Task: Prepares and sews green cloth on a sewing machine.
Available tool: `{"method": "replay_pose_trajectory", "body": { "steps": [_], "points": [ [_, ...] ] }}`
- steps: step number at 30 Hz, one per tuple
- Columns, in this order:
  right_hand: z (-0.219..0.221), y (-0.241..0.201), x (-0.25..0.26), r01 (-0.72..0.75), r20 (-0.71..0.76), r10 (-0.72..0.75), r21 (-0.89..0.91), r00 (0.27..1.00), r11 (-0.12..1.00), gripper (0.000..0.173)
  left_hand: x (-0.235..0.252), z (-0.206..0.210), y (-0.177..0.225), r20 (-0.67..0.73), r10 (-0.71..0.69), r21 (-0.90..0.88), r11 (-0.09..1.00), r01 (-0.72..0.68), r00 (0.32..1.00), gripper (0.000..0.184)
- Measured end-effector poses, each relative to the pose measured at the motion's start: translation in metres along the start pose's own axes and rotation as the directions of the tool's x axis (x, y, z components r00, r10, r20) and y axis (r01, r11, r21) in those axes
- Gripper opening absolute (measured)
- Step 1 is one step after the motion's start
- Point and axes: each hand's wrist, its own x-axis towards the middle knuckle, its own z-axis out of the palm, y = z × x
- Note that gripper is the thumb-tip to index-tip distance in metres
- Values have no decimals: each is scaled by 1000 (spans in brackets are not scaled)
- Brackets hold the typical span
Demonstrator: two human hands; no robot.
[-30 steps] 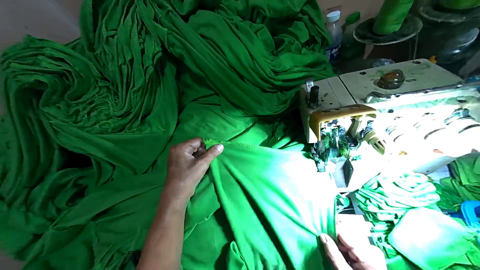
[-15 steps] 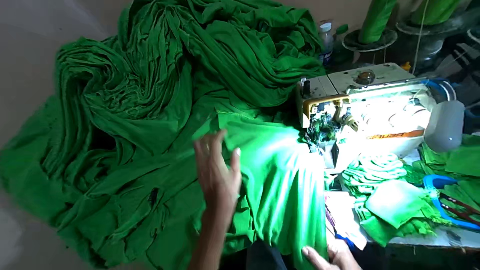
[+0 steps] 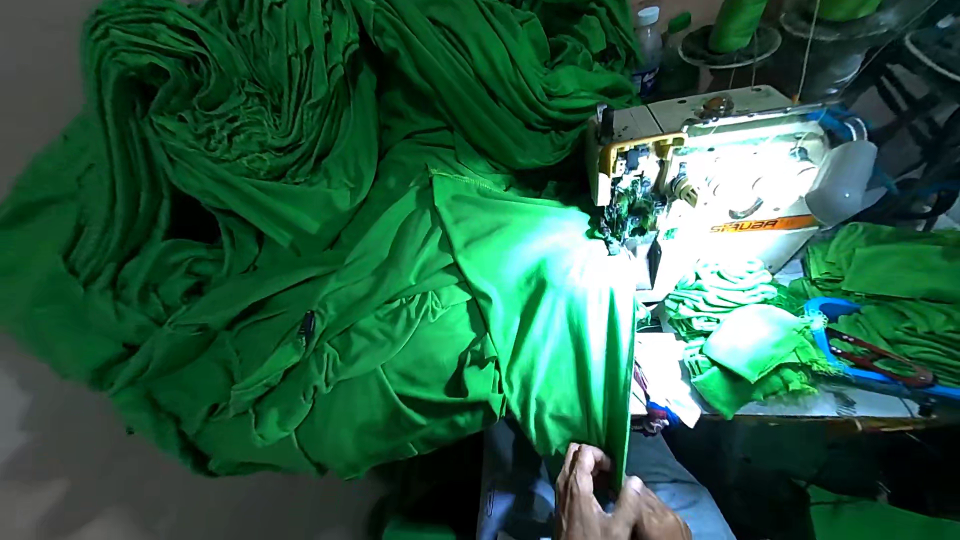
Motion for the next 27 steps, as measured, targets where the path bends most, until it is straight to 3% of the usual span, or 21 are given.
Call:
{"method": "replay_pose_trajectory", "body": {
  "steps": [2,5,8,11,14,19,22,27],
  "points": [
    [9,9,0,59,-33,-57,56,998,997,30,1,2,-8,-20,-76,-121,990,73,997,21],
    [3,14,-2,22,-10,-20,293,1000,956,44,0,-8,-14,88,-186,-345,916,205,979,17],
    [3,27,-5,-63,46,45,534,998,843,43,-6,-13,-20,151,-182,-482,844,234,972,14],
    [4,31,-3,-151,81,129,645,988,749,40,-11,-15,-22,174,-159,-556,799,230,972,12],
    [-2,14,3,-177,65,178,645,982,743,34,-13,-15,-21,199,-143,-595,768,235,970,6],
    [13,27,13,-42,-74,101,562,992,826,35,-17,-9,-25,184,-151,-521,823,227,971,8],
    [15,31,19,-81,-66,159,637,985,767,20,-19,-6,-32,145,-182,-481,846,230,972,7],
    [19,33,17,-218,31,303,763,952,608,22,-19,-18,-35,102,-344,-534,773,343,934,22]
  ]
}}
